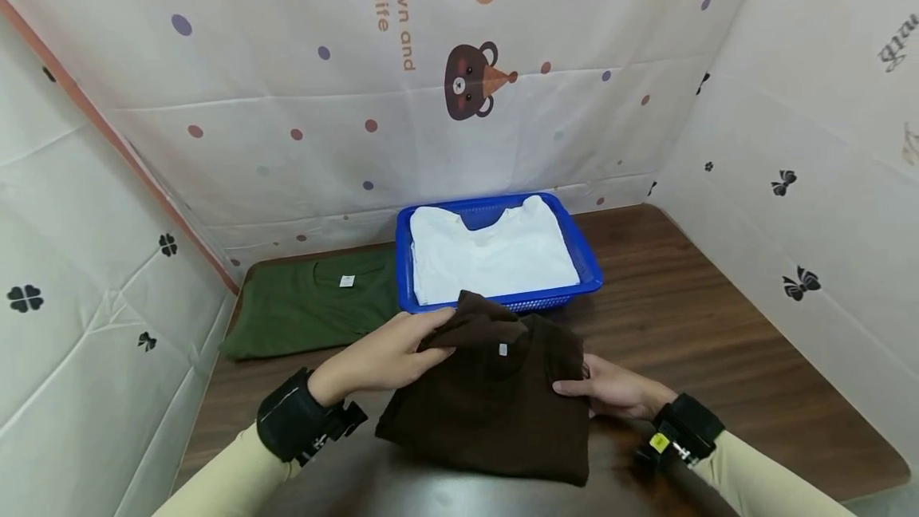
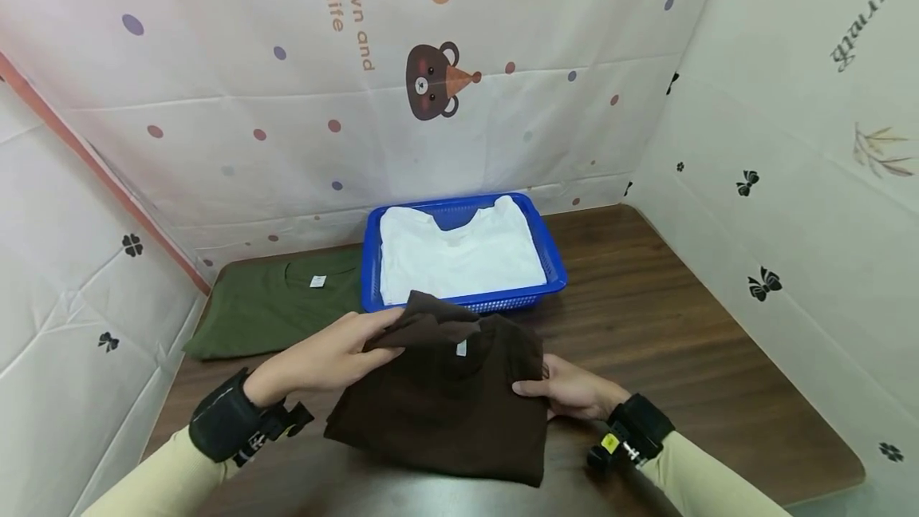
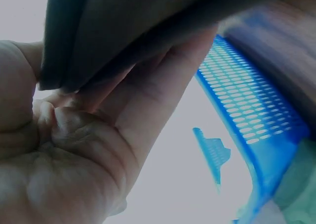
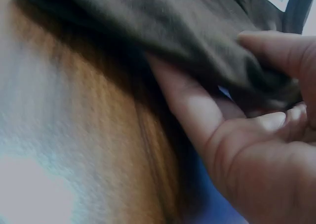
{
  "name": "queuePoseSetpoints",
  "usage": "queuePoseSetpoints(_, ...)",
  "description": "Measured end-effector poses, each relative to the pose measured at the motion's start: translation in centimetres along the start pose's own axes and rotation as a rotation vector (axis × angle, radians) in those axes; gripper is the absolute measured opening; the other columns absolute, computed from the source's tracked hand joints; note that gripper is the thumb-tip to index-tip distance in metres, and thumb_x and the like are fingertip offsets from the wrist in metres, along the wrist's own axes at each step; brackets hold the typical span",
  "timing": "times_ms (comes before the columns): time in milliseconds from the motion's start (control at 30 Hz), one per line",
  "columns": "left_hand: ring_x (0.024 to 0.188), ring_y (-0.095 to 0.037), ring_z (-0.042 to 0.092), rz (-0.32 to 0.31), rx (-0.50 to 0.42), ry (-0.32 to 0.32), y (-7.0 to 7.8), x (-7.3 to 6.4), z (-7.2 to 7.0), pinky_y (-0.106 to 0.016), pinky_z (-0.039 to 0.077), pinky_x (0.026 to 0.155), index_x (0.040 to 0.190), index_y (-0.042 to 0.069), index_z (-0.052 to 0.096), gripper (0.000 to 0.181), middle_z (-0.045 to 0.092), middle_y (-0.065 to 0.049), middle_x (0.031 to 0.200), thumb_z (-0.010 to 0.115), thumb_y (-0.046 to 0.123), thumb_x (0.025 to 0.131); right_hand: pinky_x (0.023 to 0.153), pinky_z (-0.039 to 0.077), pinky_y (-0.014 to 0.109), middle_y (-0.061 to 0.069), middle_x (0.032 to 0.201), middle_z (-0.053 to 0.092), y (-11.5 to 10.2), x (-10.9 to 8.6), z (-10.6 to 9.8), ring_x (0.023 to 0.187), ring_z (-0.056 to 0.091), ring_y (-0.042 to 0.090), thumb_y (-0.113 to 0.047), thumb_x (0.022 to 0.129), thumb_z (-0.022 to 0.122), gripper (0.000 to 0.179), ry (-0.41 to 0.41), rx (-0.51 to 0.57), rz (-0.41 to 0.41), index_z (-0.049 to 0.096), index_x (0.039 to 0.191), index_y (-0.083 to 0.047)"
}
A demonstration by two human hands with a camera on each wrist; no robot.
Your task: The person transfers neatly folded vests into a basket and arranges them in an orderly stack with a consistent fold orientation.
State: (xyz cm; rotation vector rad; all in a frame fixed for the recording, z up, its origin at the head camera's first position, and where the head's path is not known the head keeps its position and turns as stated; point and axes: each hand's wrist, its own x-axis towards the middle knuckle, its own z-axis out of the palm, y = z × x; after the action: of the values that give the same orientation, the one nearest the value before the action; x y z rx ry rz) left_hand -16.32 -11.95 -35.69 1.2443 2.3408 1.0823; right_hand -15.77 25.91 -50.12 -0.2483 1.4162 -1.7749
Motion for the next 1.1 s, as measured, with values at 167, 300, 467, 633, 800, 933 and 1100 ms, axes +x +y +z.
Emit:
queuePoseSetpoints(167, 0.068, -0.008, 0.051, 0.027, 0.064, 0.063, 1.5, 0.9, -0.8, -0.026, 0.046, 0.063, 0.121, 0.015, 0.059, 0.016, 0.053, 0.004, 0.087, 0.056, 0.011, 0.106, 0.093, 0.057, 0.051, 0.019, 0.132, 0.062, 0.3, -0.1, 0.4, 0.117, 0.065, 0.032, -0.012, 0.112, 0.043, 0.035, -0.036, 0.071, -0.012, 0.036, 0.144, -0.004)
queuePoseSetpoints(300, 0.073, -0.010, 0.054, 0.044, 0.095, 0.115, 2.4, 1.6, -1.8, -0.028, 0.048, 0.067, 0.122, 0.014, 0.061, 0.016, 0.055, 0.004, 0.089, 0.055, 0.013, 0.107, 0.091, 0.058, 0.050, 0.017, 0.128, 0.064, 0.2, -0.3, 0.6, 0.113, 0.068, 0.031, -0.012, 0.111, 0.043, 0.032, -0.014, 0.090, -0.044, 0.037, 0.143, -0.007)
queuePoseSetpoints(467, 0.083, -0.013, 0.061, 0.024, 0.100, 0.178, 2.4, 2.0, -3.2, -0.033, 0.052, 0.075, 0.127, 0.014, 0.061, 0.020, 0.065, 0.002, 0.103, 0.054, 0.016, 0.108, 0.090, 0.058, 0.052, 0.015, 0.129, 0.065, -0.4, -1.1, 0.6, 0.112, 0.068, 0.032, -0.009, 0.111, 0.042, 0.032, 0.013, 0.086, -0.113, 0.038, 0.143, -0.011)
queuePoseSetpoints(633, 0.107, -0.019, 0.063, -0.050, 0.023, 0.248, 1.0, 2.0, -4.3, -0.043, 0.053, 0.091, 0.136, 0.013, 0.058, 0.029, 0.065, -0.003, 0.122, 0.051, 0.023, 0.110, 0.088, 0.059, 0.045, 0.014, 0.129, 0.066, -2.1, -2.4, 0.5, 0.110, 0.069, 0.029, -0.008, 0.112, 0.039, 0.033, 0.005, 0.027, -0.209, 0.041, 0.145, -0.011)
queuePoseSetpoints(800, 0.149, -0.033, 0.035, -0.163, -0.143, 0.317, -0.6, 1.4, -5.2, -0.056, 0.035, 0.116, 0.158, 0.004, 0.035, 0.054, 0.039, -0.017, 0.159, 0.048, 0.027, 0.111, 0.094, 0.057, 0.044, 0.012, 0.138, 0.060, -5.1, -3.5, 0.7, 0.119, 0.065, 0.027, -0.008, 0.113, 0.036, 0.040, 0.025, -0.030, -0.306, 0.038, 0.152, -0.014)
queuePoseSetpoints(933, 0.157, -0.033, 0.008, -0.249, -0.300, 0.359, -1.7, 0.9, -5.7, -0.057, 0.024, 0.122, 0.164, 0.005, 0.013, 0.069, 0.012, -0.016, 0.171, 0.046, 0.034, 0.111, 0.096, 0.056, 0.042, 0.011, 0.140, 0.057, -7.9, -3.9, 0.9, 0.122, 0.063, 0.026, -0.012, 0.114, 0.036, 0.039, 0.070, -0.070, -0.359, 0.038, 0.153, -0.011)
queuePoseSetpoints(1100, 0.145, -0.034, 0.040, -0.217, -0.480, 0.388, -2.7, 0.8, -6.0, -0.051, 0.044, 0.110, 0.163, 0.015, 0.025, 0.058, 0.033, -0.012, 0.162, 0.045, 0.034, 0.112, 0.089, 0.059, 0.044, 0.015, 0.135, 0.058, -11.7, -3.8, 1.1, 0.116, 0.066, 0.028, -0.022, 0.114, 0.039, 0.042, 0.150, -0.194, -0.354, 0.036, 0.153, -0.008)
